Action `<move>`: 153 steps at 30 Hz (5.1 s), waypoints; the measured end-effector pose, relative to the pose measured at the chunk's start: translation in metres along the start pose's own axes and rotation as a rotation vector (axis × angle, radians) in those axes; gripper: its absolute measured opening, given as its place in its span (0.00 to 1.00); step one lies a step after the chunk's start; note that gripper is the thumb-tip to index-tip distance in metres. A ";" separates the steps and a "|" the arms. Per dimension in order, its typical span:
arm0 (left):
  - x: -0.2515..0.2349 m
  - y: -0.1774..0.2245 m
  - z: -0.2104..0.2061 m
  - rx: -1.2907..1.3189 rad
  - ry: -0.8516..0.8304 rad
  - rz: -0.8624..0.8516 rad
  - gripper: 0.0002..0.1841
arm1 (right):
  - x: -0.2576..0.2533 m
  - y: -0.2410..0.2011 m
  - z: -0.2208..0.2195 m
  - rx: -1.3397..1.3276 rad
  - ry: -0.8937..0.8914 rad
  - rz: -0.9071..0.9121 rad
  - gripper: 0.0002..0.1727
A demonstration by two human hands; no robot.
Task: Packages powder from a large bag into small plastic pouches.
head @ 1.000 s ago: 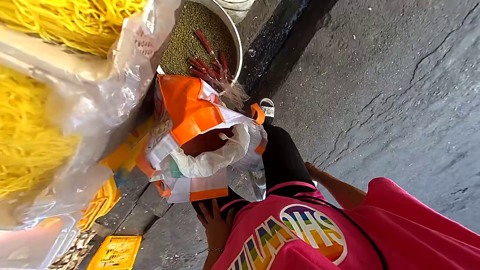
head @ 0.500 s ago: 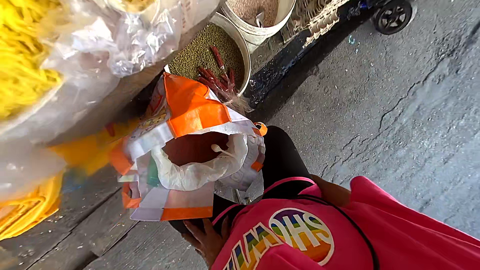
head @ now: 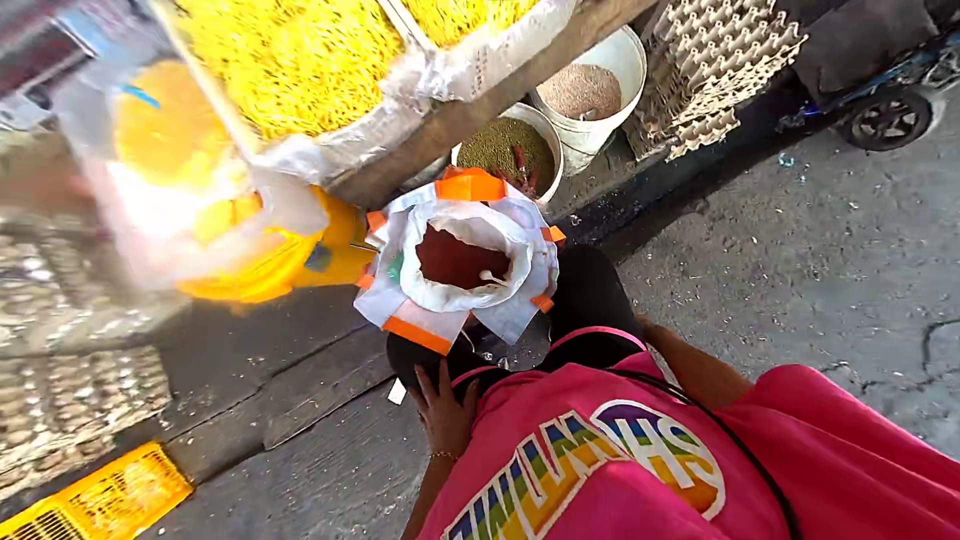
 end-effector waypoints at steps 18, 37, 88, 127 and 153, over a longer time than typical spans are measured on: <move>-0.041 0.012 0.014 0.280 0.089 -0.214 0.29 | -0.024 -0.121 0.147 0.051 0.421 0.282 0.18; -0.222 0.052 0.043 0.137 -0.029 0.062 0.32 | -0.053 -0.148 0.073 0.124 0.484 0.511 0.19; -0.352 0.028 -0.019 0.325 0.199 0.350 0.24 | -0.077 -0.142 0.071 0.258 0.586 0.431 0.22; -0.108 0.130 0.106 1.294 0.065 -0.168 0.07 | -0.064 -0.187 0.109 -0.239 0.208 0.381 0.20; -0.046 0.129 0.072 0.923 -0.206 -0.444 0.08 | -0.005 -0.292 0.163 -0.731 0.125 0.571 0.18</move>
Point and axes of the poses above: each hand's wrist, its own x-axis away from the middle knuckle, its own z-axis out of the back of the hand, y = z × x, the point moved 1 cm from there along -x, towards the middle knuckle, and after that the axes turned 13 degrees about x, right-handed, at the moved point
